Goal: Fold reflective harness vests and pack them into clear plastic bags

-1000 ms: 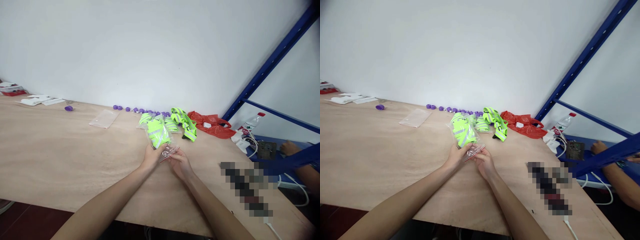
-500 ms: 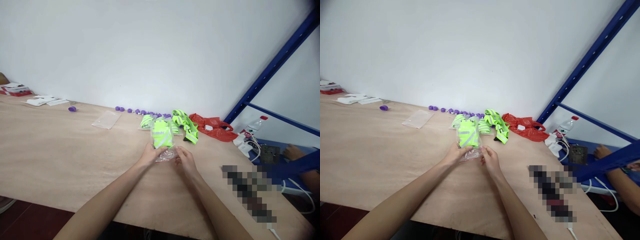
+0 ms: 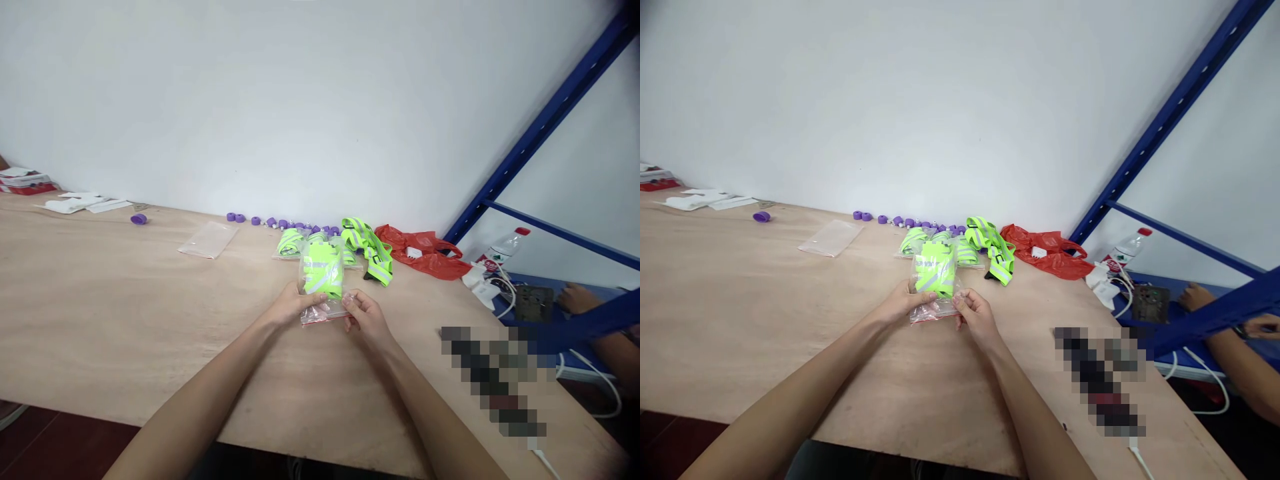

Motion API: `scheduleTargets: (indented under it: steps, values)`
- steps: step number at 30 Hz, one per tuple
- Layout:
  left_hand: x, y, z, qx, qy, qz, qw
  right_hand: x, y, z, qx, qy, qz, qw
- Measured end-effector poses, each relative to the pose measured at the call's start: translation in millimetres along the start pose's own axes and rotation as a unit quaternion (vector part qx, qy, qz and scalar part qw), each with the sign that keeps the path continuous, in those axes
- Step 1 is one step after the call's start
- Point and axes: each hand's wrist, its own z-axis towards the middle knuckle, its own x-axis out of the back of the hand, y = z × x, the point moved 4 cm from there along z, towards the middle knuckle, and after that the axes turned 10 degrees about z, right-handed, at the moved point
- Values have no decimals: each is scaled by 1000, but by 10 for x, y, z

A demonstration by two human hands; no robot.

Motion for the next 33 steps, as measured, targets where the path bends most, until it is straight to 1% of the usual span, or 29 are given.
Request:
scheduleTargets:
  steps: [2,4,8,13,19,28,31,33]
  values:
    - [33,-5,12,-5,13,2,1000,5,8,-14,-33,-39,3,999]
    - [73,-1,18,-12,23,7,1000,12,-8,-29,-43,-54,19,997]
    - [123,24,9,-24,23,20,999,12,-21,-35,-60,-44,36,997]
    - [134,67,-9,-35,35,36,998,36,9,-20,-97,-20,20,995]
    - [123,67,-15,-28,44,31,998,64,-18,-7,-77,6,29,997]
    - [79,53,-12,-5,57,5,998,108,-28,14,-24,32,26,999]
    - [62,15,5,-8,72,-2,997,100,-7,10,-35,33,55,997]
    - [52,-23,18,-11,90,-3,996,54,35,-3,-67,18,96,993]
